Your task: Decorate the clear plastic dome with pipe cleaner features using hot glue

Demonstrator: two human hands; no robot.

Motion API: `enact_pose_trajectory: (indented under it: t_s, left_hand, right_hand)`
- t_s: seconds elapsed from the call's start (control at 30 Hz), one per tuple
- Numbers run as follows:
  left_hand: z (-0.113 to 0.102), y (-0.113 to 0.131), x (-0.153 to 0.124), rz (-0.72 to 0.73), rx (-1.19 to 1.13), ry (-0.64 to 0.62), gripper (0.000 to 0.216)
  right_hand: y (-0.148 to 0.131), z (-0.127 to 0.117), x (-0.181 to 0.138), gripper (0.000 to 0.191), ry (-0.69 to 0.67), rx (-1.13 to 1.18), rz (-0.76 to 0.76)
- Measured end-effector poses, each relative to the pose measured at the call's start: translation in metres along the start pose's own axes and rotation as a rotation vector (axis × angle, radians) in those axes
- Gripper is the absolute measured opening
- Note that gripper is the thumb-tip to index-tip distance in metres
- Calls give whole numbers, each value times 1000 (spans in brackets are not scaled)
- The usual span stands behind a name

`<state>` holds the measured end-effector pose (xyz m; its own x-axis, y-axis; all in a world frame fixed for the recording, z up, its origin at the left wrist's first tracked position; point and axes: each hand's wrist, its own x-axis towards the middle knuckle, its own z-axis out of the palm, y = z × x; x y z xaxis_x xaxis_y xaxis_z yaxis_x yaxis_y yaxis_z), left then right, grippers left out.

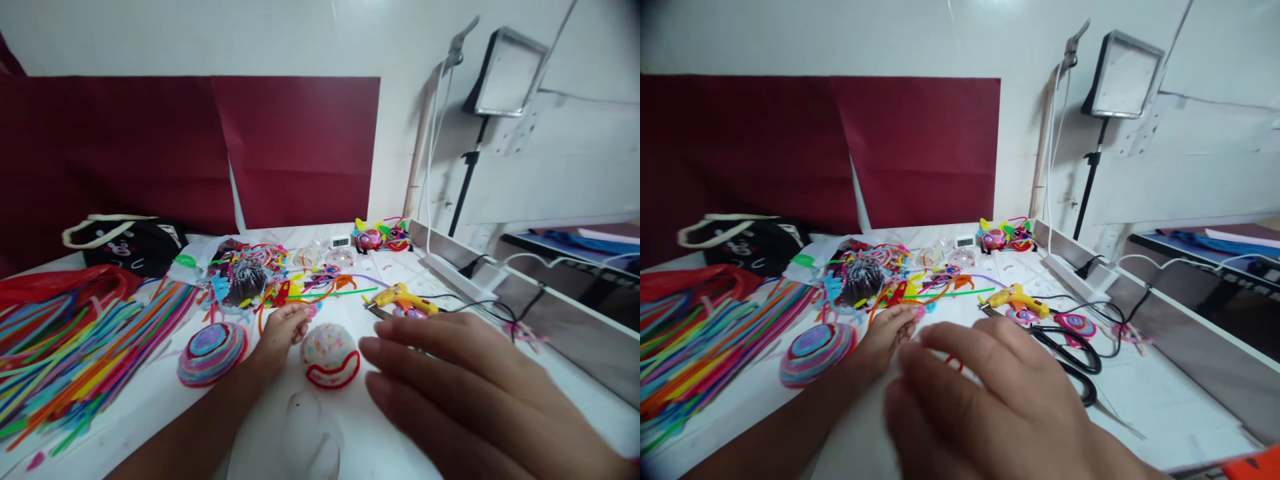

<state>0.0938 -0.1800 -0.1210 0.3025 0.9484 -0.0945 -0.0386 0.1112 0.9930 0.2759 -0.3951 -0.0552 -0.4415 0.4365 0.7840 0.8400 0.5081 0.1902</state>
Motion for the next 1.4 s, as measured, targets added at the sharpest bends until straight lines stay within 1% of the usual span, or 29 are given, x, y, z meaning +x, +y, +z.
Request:
enact_pose_trajectory:
  t_s: [0.03, 0.07, 0.1, 0.13, 0.17, 0.2, 0.27, 0.37, 0.43, 0.53, 0.63, 0.9, 1.07, 1.17, 1.27, 1.4]
  left_hand:
    - [1, 0, 0, 7, -8, -1, 23]
    - [1, 0, -1, 12, -15, -3, 25]
    - [2, 1, -1, 14, -19, -7, 27]
    - [2, 2, -2, 14, -20, -11, 28]
    - [3, 3, -2, 11, -20, -14, 29]
    - [3, 4, -2, 7, -21, -15, 30]
    - [4, 5, -2, -2, -28, -14, 30]
    - [5, 5, -1, -11, -42, -2, 32]
    - [5, 5, 0, -13, -48, 8, 33]
    - [5, 5, -1, -17, -53, 21, 35]
    - [6, 6, -2, -22, -55, 30, 36]
    - [8, 13, -6, -40, -45, 28, 34]
    - [5, 10, -4, -40, -22, 4, 35]
    - [4, 7, -2, -26, -10, -1, 35]
    - [5, 8, -2, -23, -26, 8, 36]
    - [6, 9, -1, 8, -50, 18, 35]
  right_hand:
    - [11, -6, 15, 25, 6, -3, -2]
    - [20, -9, 22, 27, -28, -2, -11]
    - [27, -10, 20, 29, -24, -10, -2]
    - [33, -9, 10, 28, -35, -19, 21]
    - [37, -6, -6, 27, -97, -37, 64]
    - [41, -2, -25, 28, -147, -64, 110]
    - [48, 6, -65, 28, -199, -108, 203]
    - [57, 14, -109, 25, -278, -138, 216]
    - [61, 17, -125, 23, -314, -152, 266]
    - [63, 20, -135, 22, -305, -138, 317]
    - [62, 21, -137, 23, -283, -114, 355]
    - [66, 15, -137, 21, -256, -68, 370]
    - [74, 15, -147, 21, -266, -96, 364]
    - [75, 13, -146, 21, -265, -108, 371]
    - [68, 11, -126, 21, -258, -80, 404]
    - [53, 16, -75, 20, -245, 95, 486]
